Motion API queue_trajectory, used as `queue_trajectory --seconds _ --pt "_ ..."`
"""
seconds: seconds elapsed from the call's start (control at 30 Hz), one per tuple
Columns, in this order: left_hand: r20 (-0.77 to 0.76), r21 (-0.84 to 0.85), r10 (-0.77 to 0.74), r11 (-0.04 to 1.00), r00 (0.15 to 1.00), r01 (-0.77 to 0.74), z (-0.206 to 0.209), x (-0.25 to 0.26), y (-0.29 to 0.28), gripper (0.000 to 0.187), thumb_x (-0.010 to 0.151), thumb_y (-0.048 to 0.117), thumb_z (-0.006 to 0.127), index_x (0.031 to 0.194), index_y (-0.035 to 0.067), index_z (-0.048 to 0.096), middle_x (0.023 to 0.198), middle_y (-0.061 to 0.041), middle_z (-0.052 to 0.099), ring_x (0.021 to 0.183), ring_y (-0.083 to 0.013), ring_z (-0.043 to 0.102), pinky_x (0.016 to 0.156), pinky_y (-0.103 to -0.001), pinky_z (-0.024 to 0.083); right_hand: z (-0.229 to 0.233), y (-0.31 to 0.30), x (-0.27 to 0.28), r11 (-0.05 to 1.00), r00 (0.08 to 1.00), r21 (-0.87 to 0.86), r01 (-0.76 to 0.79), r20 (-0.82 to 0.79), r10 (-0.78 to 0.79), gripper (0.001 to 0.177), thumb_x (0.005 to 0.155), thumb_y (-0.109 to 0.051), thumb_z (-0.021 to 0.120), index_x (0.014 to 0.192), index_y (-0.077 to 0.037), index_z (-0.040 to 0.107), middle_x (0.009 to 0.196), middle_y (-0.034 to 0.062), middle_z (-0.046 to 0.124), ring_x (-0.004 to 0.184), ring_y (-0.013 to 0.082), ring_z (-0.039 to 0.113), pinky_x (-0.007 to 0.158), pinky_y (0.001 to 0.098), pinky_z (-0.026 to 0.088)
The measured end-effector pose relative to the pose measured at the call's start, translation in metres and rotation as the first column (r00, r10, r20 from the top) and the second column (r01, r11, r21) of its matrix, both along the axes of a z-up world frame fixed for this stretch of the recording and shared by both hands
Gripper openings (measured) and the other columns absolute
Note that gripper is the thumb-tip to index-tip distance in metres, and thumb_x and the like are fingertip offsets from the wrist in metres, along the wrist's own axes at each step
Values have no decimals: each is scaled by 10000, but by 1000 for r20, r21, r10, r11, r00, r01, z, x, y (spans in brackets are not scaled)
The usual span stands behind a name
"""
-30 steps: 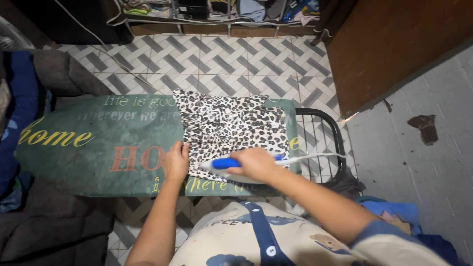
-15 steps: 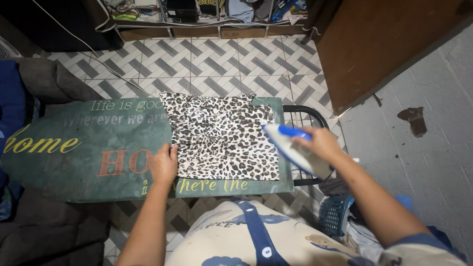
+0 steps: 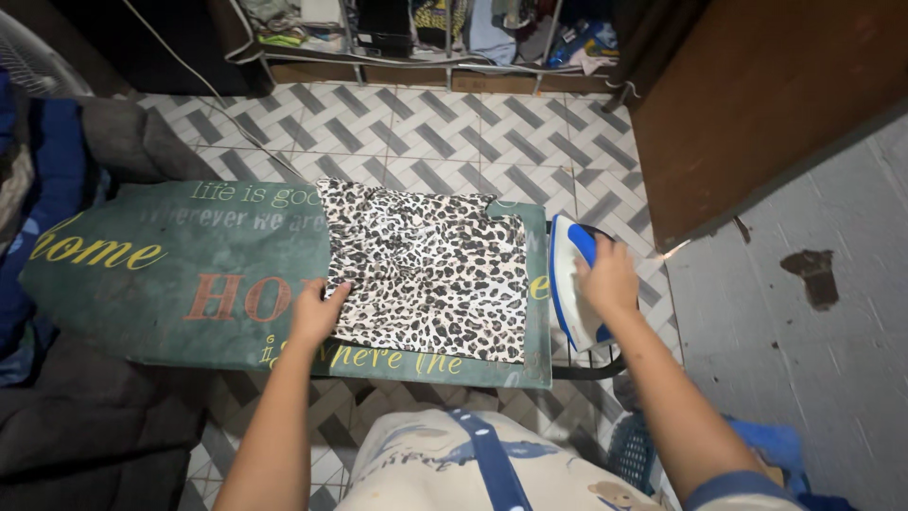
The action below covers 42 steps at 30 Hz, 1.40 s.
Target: The person irons a piece of leopard-print fabric on an ironing board using a blue and white iron, then folds the fabric.
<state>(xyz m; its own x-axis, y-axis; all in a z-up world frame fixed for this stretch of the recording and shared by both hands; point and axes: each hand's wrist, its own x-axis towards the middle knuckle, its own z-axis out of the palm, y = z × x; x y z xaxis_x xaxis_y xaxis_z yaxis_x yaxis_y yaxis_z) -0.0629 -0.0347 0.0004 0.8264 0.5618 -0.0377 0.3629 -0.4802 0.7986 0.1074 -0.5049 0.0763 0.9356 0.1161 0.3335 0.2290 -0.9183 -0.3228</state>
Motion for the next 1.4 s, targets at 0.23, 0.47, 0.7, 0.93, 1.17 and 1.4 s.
queue_trajectory --seconds 0.23,0.47,0.7,0.93,1.17,1.4 --pt "-83 89 44 995 996 -37 -24 2 6 435 985 437 680 1138 31 704 1025 -243 718 982 -402 673 848 -484 491 10 80 -72 786 785 -21 -617 -90 613 700 619 -341 892 1215 -78 636 1172 163 628 1140 372 507 927 574 404" --pt "292 92 -212 977 933 193 -61 -13 20 384 834 242 811 1070 -33 688 1073 -212 693 973 -334 687 867 -437 525 -58 111 -85 700 736 -228 -677 -178 653 370 750 -73 676 1120 -75 692 1098 132 641 1057 353 630 899 441 520" --pt "84 -178 -305 932 949 315 -28 -73 25 525 784 281 849 1185 -10 675 1064 -122 758 957 -213 703 874 -363 555 -36 112 -130 753 597 -81 -653 -667 445 199 717 -65 650 887 -71 752 876 178 730 862 374 707 753 461 554" --pt "-367 -565 -746 654 556 503 13 -147 47 529 794 350 844 1148 -10 686 909 -87 742 763 -157 699 700 -350 583 -20 108 -191 806 295 125 -578 -889 350 192 810 -183 663 931 -62 751 877 136 776 827 294 749 755 421 609" --pt "32 -398 -291 874 956 280 3 -95 43 488 888 410 724 1165 12 671 942 -67 771 754 -183 730 660 -351 584 -32 106 -147 972 972 -23 -235 18 236 567 681 -315 791 1135 10 690 1145 227 703 1042 462 616 882 601 433" --pt "-208 77 -158 981 965 177 10 -76 22 608 687 512 827 1081 55 750 917 -119 774 859 -284 743 780 -412 554 -91 51 -101 933 805 -131 -335 -555 211 274 833 -303 721 985 -75 725 944 179 744 900 371 703 789 480 542"
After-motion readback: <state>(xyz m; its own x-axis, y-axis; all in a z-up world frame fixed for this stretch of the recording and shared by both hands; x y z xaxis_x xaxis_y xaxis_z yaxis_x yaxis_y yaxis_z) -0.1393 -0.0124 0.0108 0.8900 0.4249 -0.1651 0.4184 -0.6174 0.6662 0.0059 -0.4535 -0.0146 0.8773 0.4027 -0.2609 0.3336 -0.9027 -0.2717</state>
